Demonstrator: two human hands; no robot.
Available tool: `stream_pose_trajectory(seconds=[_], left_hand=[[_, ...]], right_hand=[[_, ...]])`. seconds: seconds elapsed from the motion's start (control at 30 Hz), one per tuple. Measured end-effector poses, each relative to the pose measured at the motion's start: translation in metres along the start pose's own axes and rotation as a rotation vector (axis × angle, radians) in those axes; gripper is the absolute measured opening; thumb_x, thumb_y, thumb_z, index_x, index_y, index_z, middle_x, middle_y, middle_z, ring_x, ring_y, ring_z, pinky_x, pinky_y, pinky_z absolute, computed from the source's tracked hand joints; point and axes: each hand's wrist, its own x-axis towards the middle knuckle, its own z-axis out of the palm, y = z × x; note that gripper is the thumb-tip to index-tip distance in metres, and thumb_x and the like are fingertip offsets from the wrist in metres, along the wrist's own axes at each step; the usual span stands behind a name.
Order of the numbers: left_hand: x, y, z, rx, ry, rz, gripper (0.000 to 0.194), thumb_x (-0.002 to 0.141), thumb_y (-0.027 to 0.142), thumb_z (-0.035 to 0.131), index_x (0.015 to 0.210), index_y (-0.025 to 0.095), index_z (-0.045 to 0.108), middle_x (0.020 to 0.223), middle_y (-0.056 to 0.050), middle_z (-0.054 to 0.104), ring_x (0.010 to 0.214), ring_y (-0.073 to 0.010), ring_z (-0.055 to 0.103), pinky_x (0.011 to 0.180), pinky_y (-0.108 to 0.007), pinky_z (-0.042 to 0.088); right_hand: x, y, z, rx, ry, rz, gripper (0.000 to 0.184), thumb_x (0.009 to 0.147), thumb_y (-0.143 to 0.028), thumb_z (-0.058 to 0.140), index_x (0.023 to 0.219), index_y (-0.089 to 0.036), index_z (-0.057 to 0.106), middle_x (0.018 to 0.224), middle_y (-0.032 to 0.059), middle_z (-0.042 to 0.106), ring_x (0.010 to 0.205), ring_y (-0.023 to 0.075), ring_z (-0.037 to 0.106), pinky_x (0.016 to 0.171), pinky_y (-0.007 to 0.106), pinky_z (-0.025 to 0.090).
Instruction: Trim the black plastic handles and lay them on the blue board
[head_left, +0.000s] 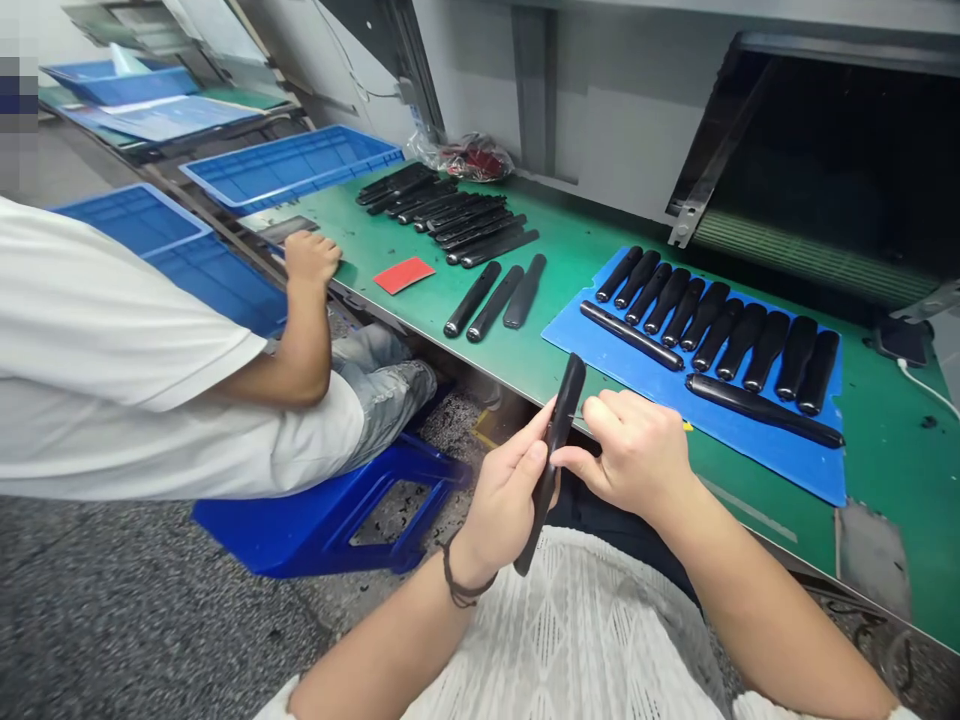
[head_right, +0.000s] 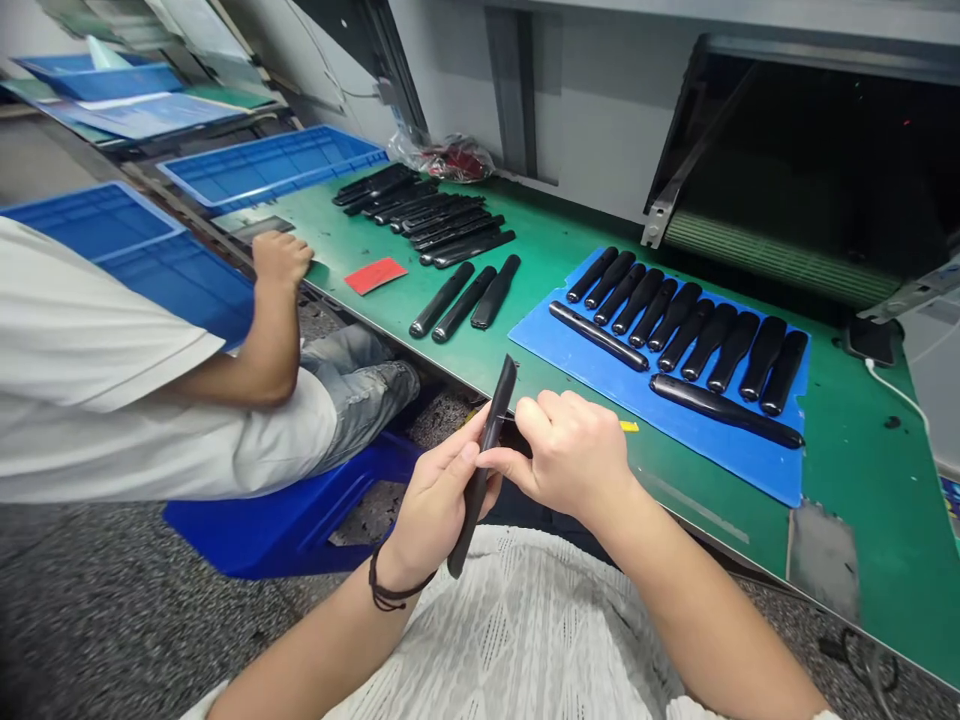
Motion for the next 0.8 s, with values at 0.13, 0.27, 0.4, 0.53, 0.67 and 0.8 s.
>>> stream_pose_trajectory(seconds=[0.13,0.27,0.4,0.53,0.67,0.8], left_hand=[[0.003,0.008,0.001,-0.004,0.021,-0.009,0.067,0.104,0.049,0.055,0.162,0.017,0.045,0.06,0.004,0.047,0.049,-0.0095,0.04,0.045,-0.021,0.035],[0.005,0.01,0.0,0.002,0.046,0.011,0.063,0.103,0.05,0.057,0.158,0.019,0.052,0.064,0.003,0.051,0.05,-0.0095,0.039,0.046,-0.023,0.036],[0.008,0.012,-0.001,0.058,0.068,0.059,0.059,0.103,0.048,0.057,0.154,0.017,0.056,0.069,-0.001,0.062,0.061,-0.0145,0.054,0.059,-0.027,0.047],[0.012,0.015,-0.002,0.102,0.091,0.11,0.056,0.103,0.045,0.059,0.151,0.016,0.06,0.097,-0.009,0.078,0.097,-0.0244,0.07,0.09,-0.036,0.056],[0.015,0.018,-0.002,0.107,0.102,0.138,0.052,0.102,0.042,0.06,0.146,0.015,0.065,0.128,-0.012,0.075,0.126,-0.0281,0.064,0.111,-0.038,0.048],[0.014,0.016,-0.003,0.109,0.109,0.123,0.053,0.104,0.043,0.057,0.15,0.018,0.061,0.102,-0.008,0.079,0.108,-0.0239,0.07,0.102,-0.035,0.052]], right_hand=[[0.0,-0.006,0.002,0.019,-0.022,0.01,0.063,0.104,-0.073,0.033,0.071,-0.021,0.051,0.064,0.0014,0.052,0.06,0.0152,0.042,0.058,0.032,0.023],[-0.002,-0.012,0.005,0.054,-0.037,0.01,0.063,0.104,-0.072,0.033,0.071,-0.021,0.051,0.064,0.0014,0.052,0.06,0.0153,0.041,0.058,0.033,0.023],[-0.007,-0.017,0.007,0.08,-0.062,-0.001,0.063,0.103,-0.072,0.034,0.072,-0.021,0.053,0.066,0.0019,0.053,0.061,0.0158,0.042,0.059,0.033,0.022],[-0.011,-0.021,0.008,0.08,-0.072,-0.06,0.064,0.103,-0.073,0.035,0.073,-0.021,0.056,0.067,0.0019,0.053,0.062,0.0163,0.04,0.06,0.033,0.023],[-0.015,-0.025,0.009,0.043,-0.034,-0.118,0.064,0.105,-0.071,0.033,0.074,-0.021,0.059,0.066,0.0016,0.052,0.063,0.0175,0.037,0.06,0.034,0.021],[-0.02,-0.028,0.012,-0.003,0.001,-0.14,0.06,0.106,-0.064,0.039,0.068,-0.022,0.056,0.064,0.0008,0.049,0.063,0.0177,0.033,0.06,0.034,0.019]])
